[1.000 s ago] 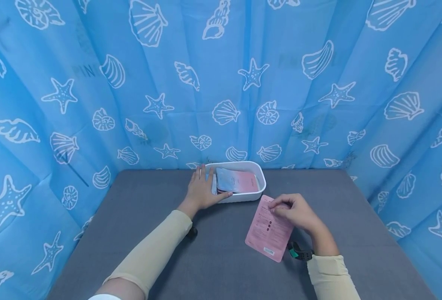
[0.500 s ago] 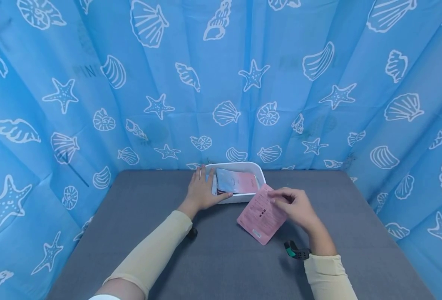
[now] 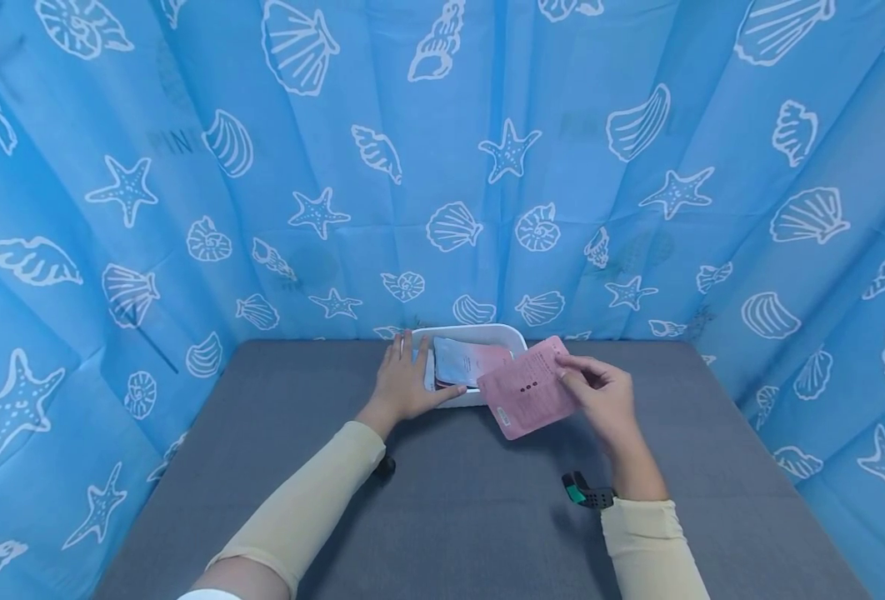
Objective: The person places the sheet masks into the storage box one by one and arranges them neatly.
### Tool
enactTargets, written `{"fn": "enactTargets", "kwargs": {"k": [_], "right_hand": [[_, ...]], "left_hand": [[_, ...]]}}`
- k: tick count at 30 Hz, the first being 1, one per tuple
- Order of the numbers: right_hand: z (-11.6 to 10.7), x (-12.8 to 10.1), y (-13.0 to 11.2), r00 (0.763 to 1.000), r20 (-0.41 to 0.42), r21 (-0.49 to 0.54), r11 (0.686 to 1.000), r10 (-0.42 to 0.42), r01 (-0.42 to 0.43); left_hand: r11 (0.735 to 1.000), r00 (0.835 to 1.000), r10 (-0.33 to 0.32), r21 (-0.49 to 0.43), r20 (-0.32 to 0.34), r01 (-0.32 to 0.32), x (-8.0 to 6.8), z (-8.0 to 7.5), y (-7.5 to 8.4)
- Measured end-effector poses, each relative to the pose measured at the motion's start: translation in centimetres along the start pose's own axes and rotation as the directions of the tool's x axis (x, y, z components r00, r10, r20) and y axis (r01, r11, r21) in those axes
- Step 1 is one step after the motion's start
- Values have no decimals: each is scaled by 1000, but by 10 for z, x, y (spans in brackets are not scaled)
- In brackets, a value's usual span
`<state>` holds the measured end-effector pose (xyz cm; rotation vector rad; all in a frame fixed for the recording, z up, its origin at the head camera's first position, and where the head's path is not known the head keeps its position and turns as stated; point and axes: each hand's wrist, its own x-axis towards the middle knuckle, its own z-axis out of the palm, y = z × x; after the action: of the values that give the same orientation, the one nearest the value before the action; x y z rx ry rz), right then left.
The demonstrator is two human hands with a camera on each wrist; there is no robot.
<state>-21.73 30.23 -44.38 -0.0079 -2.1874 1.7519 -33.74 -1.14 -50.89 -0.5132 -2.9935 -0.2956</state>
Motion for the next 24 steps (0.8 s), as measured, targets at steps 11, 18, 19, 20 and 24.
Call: {"fn": "enactTargets", "kwargs": {"k": [11, 18, 19, 20, 24], "right_hand": [[6, 9, 7, 984, -64, 18, 986, 167, -166], [7, 13, 17, 968, -69, 33, 970, 243, -241], [8, 13, 18, 965, -69, 27, 968, 252, -251], [8, 14, 20, 964, -66, 19, 966, 259, -258], [11, 15, 24, 958, -74, -8, 960, 279, -280]], "left_hand": [[1000, 1000, -15, -17, -2, 15, 0, -2, 2], [1000, 1000, 3, -17, -9, -3, -1, -3, 2], [1000, 1000, 2, -16, -6, -2, -1, -3, 2], [1000, 1000, 0, -14, -1, 0, -1, -3, 1], [1000, 1000, -12, -6, 9, 12, 1, 0, 0]]}}
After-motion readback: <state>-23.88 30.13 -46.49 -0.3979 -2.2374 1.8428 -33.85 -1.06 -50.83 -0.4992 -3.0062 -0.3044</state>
